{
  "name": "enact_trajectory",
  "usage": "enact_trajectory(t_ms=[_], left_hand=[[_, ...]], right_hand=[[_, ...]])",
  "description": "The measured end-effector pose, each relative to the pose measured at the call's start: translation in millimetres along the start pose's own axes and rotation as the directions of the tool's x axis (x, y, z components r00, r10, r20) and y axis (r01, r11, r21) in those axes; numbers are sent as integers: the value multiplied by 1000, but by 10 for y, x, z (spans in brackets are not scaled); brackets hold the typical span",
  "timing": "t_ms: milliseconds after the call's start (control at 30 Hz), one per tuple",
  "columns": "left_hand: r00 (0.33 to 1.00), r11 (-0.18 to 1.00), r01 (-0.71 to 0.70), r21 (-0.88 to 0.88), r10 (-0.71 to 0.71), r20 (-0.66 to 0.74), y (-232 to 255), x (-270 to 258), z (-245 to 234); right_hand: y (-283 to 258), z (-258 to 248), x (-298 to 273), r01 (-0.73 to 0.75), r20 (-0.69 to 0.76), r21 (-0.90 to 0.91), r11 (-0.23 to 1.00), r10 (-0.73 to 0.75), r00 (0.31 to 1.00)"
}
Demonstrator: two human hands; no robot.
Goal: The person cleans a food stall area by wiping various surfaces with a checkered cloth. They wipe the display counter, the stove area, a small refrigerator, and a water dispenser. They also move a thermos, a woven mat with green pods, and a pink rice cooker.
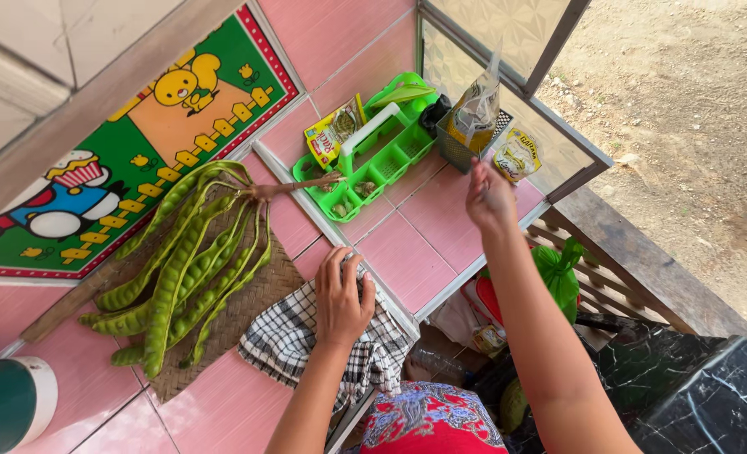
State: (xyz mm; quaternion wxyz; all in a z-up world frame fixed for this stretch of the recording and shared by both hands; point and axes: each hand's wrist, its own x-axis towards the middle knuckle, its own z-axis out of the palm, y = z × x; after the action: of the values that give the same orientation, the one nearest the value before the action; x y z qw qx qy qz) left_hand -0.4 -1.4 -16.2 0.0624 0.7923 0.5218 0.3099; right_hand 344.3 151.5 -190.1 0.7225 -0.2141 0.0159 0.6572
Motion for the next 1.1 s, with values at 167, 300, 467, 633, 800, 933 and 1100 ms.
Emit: enact_trajectory(t_ms=[167, 300, 467, 633, 800, 933, 1100], left_hand=[[1000, 1000, -3, -7, 3, -6, 3, -5, 24], [1000, 1000, 4, -6, -4, -17, 4, 4, 3], [999, 1000, -11, 8, 11, -37, -5, -21, 12], [973, 995, -38, -91, 16, -230, -29, 8, -22], [815, 954, 122, -274, -254, -521, -267, 128, -537], [836, 946, 91, -311, -243, -493, -366, 114, -913], [910, 925, 50, -377, -198, -364, -119, 246, -665]], right_hand=[[-209, 597, -56, -209, 84, 583, 785, 198, 977], [-276, 1187, -270, -151, -51, 495, 856, 202, 978], [-370, 1408, -518, -306, 28, 20, 952, 306, 952], [449, 1557, -1772, 73, 36, -908, 412, -97, 995], [1304, 1706, -2933, 762, 663, -604, -233, 385, 643], [1753, 1727, -3064, 856, 824, -273, -439, 353, 443], [2041, 1675, -2846, 788, 436, -436, -435, 664, 608]])
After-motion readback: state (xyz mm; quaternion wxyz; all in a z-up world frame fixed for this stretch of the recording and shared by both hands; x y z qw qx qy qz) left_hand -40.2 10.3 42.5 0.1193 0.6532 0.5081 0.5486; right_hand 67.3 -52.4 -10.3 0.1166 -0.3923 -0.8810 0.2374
